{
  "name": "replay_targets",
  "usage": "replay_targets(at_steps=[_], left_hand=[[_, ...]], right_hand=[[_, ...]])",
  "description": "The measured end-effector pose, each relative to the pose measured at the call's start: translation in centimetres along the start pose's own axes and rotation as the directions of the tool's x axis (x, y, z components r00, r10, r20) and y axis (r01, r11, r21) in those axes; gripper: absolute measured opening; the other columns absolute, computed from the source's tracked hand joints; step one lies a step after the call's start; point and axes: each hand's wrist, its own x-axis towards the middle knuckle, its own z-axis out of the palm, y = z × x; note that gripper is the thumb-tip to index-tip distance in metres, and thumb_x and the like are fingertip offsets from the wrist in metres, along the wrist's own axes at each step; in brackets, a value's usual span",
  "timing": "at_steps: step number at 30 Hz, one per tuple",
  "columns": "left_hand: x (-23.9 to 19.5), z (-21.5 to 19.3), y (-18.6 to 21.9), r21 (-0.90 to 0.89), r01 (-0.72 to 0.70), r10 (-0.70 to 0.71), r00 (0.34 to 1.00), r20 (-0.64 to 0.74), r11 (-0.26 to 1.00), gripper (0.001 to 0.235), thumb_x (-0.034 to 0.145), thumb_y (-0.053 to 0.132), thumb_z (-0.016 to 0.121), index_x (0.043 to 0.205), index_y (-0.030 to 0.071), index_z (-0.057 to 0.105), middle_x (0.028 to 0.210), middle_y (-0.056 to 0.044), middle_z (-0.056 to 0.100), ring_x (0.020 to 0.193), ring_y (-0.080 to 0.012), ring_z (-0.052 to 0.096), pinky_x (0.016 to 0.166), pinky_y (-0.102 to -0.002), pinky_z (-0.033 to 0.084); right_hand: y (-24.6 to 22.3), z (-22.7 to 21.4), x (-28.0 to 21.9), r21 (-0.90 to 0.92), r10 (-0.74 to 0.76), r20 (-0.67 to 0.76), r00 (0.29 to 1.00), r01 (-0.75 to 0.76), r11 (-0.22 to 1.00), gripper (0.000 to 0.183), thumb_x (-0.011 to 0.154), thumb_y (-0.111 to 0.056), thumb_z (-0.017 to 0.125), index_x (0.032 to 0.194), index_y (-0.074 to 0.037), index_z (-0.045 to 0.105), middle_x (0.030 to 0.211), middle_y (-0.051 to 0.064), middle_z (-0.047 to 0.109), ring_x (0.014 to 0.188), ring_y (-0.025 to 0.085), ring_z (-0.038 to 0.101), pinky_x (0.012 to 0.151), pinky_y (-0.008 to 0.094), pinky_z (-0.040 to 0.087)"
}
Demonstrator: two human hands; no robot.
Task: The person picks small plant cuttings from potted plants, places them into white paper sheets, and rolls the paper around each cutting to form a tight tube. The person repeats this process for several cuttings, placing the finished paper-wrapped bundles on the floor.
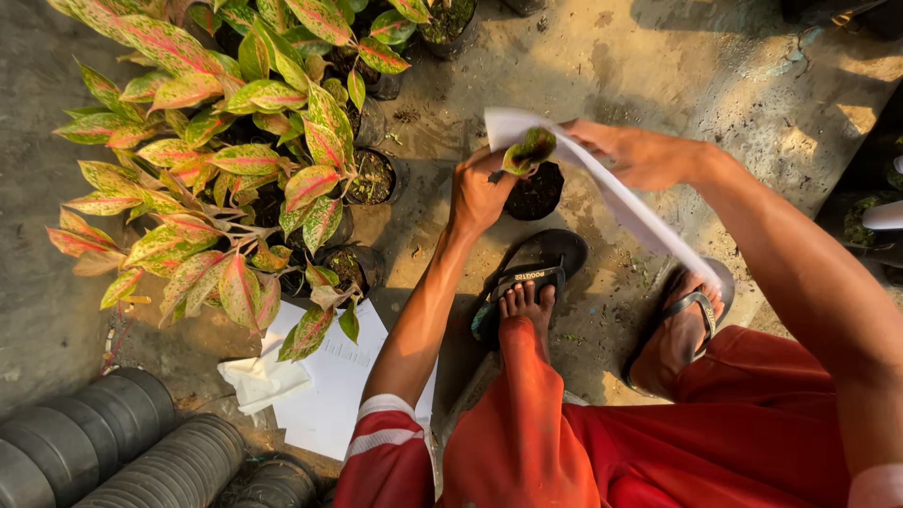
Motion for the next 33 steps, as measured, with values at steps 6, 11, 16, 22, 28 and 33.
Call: replay_targets(at_steps=[6,11,16,22,28,33], left_hand=[[0.8,0.0,0.3,-0.007,0.077,-0.076,0.996,0.036,0.997,0.026,0.090,0.017,0.081,0.115,0.011,0.076,0.106,-0.009,0.077,0.096,-0.0257,0.077,0.079,-0.036,0.059],[0.9,-0.2,1.9,0.024,-0.114,0.114,0.993,0.000,0.993,0.034,0.081,0.010,0.081,0.115,0.012,0.078,0.145,-0.012,0.061,0.132,-0.0305,0.060,0.108,-0.039,0.052],[0.9,-1.4,2.0,0.002,-0.101,0.101,0.994,0.040,0.995,0.033,0.079,0.014,0.087,0.111,0.013,0.081,0.161,-0.012,0.042,0.144,-0.0336,0.044,0.120,-0.042,0.037],[1.1,-1.5,0.9,-0.115,-0.041,0.056,0.990,0.126,0.993,0.035,0.082,0.016,0.089,0.115,0.015,0.080,0.161,-0.010,0.046,0.145,-0.0265,0.049,0.119,-0.039,0.044],[1.3,-2.6,0.8,-0.249,0.027,0.024,0.980,0.198,0.968,0.058,0.082,0.025,0.084,0.136,0.018,0.066,0.160,-0.010,0.046,0.134,-0.0226,0.058,0.109,-0.034,0.056],[-3.1,-8.5,1.6,-0.498,0.145,-0.140,0.989,0.047,0.855,0.059,0.112,0.054,0.049,0.144,0.007,0.061,0.158,-0.010,0.056,0.141,-0.0270,0.061,0.121,-0.041,0.051]], right_hand=[[5.2,2.6,2.0,0.220,-0.081,-0.077,0.994,0.096,0.971,0.064,0.081,-0.021,0.073,0.141,-0.015,0.051,0.139,0.007,0.059,0.126,0.024,0.055,0.100,0.045,0.047],[3.6,5.4,5.3,0.178,-0.291,-0.208,0.934,0.329,0.928,0.053,0.083,-0.021,0.076,0.131,-0.009,0.059,0.126,0.007,0.066,0.113,0.020,0.060,0.093,0.040,0.052],[1.7,7.7,6.6,0.251,-0.402,-0.300,0.865,0.479,0.842,0.042,0.085,-0.021,0.080,0.121,-0.003,0.067,0.113,0.007,0.073,0.101,0.016,0.065,0.087,0.035,0.056],[1.9,9.5,7.9,0.433,-0.306,-0.391,0.868,0.467,0.771,0.042,0.086,-0.016,0.083,0.121,-0.002,0.066,0.115,0.005,0.071,0.104,0.013,0.062,0.090,0.035,0.056],[2.8,10.3,8.6,0.575,-0.270,-0.456,0.848,0.512,0.638,0.049,0.083,-0.013,0.083,0.127,-0.002,0.064,0.123,0.006,0.069,0.108,0.012,0.061,0.094,0.033,0.054],[2.9,10.3,7.7,0.564,-0.153,-0.546,0.824,0.496,0.661,0.044,0.077,0.000,0.075,0.120,0.002,0.066,0.115,0.008,0.073,0.105,0.015,0.068,0.093,0.030,0.056]])
